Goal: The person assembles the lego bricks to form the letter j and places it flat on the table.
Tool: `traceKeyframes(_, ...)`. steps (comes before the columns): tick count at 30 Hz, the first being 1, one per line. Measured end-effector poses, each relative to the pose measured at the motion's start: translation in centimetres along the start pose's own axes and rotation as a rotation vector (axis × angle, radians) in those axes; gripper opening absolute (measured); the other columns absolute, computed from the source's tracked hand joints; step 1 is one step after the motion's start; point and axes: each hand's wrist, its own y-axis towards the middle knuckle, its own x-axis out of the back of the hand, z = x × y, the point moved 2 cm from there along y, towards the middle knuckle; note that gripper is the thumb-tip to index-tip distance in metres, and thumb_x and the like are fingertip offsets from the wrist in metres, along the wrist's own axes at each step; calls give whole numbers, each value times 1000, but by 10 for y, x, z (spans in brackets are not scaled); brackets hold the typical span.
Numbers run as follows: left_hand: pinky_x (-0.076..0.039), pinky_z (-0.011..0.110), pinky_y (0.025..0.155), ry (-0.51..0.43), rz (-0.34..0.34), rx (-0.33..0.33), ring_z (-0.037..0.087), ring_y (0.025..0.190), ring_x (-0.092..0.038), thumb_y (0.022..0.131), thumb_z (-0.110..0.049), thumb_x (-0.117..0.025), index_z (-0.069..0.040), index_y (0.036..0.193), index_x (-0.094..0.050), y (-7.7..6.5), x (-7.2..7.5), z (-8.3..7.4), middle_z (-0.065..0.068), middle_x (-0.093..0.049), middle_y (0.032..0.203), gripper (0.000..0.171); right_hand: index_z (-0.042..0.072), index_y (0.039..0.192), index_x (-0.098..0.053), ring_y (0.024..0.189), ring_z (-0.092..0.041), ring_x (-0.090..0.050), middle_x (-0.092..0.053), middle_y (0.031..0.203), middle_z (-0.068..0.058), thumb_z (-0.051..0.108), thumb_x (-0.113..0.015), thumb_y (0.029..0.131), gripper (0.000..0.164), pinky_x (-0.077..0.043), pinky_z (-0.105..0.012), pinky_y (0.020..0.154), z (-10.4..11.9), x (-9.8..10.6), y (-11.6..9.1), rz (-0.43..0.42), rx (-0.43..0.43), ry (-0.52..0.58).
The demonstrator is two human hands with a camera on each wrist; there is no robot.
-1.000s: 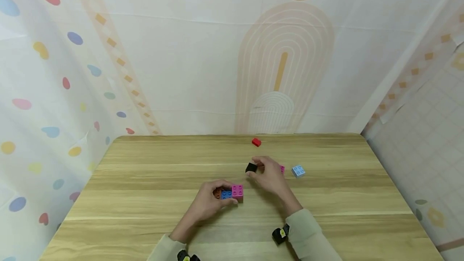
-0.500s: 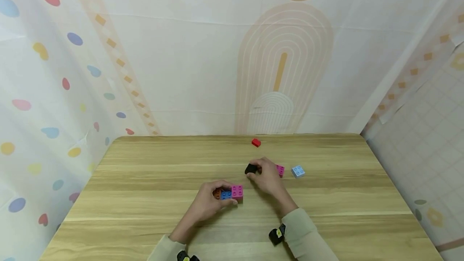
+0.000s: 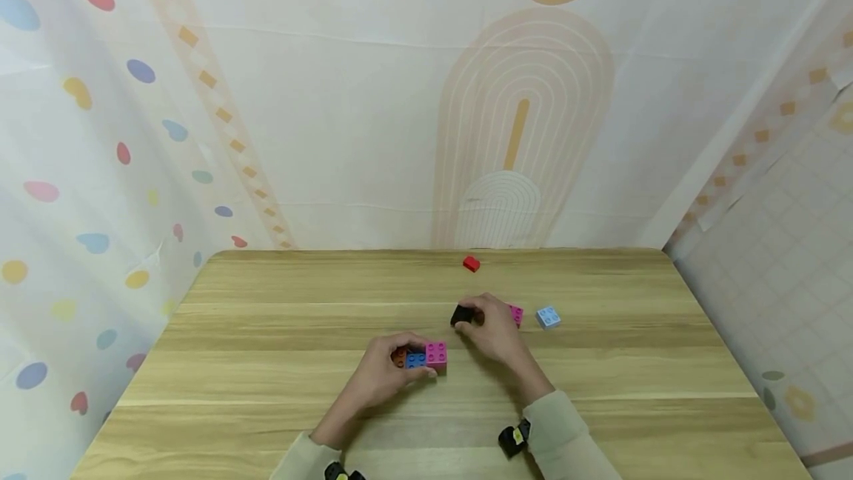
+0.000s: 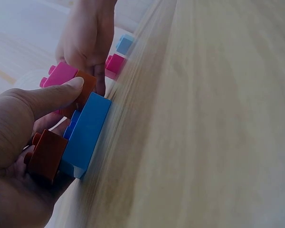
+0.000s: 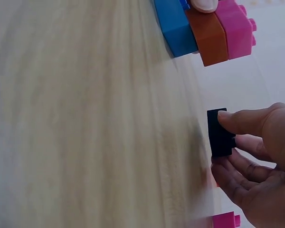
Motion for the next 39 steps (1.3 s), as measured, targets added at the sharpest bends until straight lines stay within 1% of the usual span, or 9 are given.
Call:
traceKeyframes(7,-53,28,91,-3,2,2,16,108,-67,80,-26,-90,-20,112,-77,1,0,0,-2,-77,114,35,8,125,-72,113,-28,-67,-71,120,-9,13,-79,91,35,-57,-44,98,5,8,-7,19,9,65)
traceKeyframes(10,-54,30,92,-10,3,10,16,109,-67,80,-25,-90,-20,112,-77,0,0,0,-1,-77,114,35,7,125,-72,116,-31,-67,-71,121,-9,12,-79,91,36,-58,-43,98,8,11,-11,25,31,86)
traceKeyframes(17,-55,29,91,-3,6,-1,16,107,-68,80,-27,-90,-19,112,-77,0,0,0,-2,-77,112,35,9,124,-73,113,-30,-68,-72,120,-8,11,-80,90,35,-58,-43,97,11,18,-19,36,86,102)
traceKeyframes(22,-54,31,94,10,0,-11,16,108,-69,80,-27,-90,-18,112,-76,-1,1,0,-2,-77,113,36,9,125,-72,112,-30,-68,-72,119,-7,12,-79,90,35,-58,-46,98,15,21,-24,51,127,103)
traceKeyframes(27,-55,32,93,22,-2,-10,16,107,-69,80,-26,-90,-18,112,-77,-1,1,-1,-2,-77,112,35,9,126,-71,113,-29,-67,-72,118,-4,13,-78,91,36,-57,-45,99,21,25,-29,61,158,96)
traceKeyframes(32,-56,34,94,25,-2,-17,17,108,-69,80,-24,-89,-17,112,-76,-1,2,-5,-1,-77,113,35,8,126,-71,112,-29,-67,-71,117,-4,13,-79,91,37,-57,-47,99,27,28,-34,58,185,106)
traceKeyframes(39,-56,33,94,20,7,-28,18,108,-70,81,-23,-89,-15,114,-76,-1,2,-9,1,-77,114,36,10,126,-72,111,-29,-68,-72,119,-5,12,-78,91,35,-57,-49,97,31,28,-39,47,261,101)
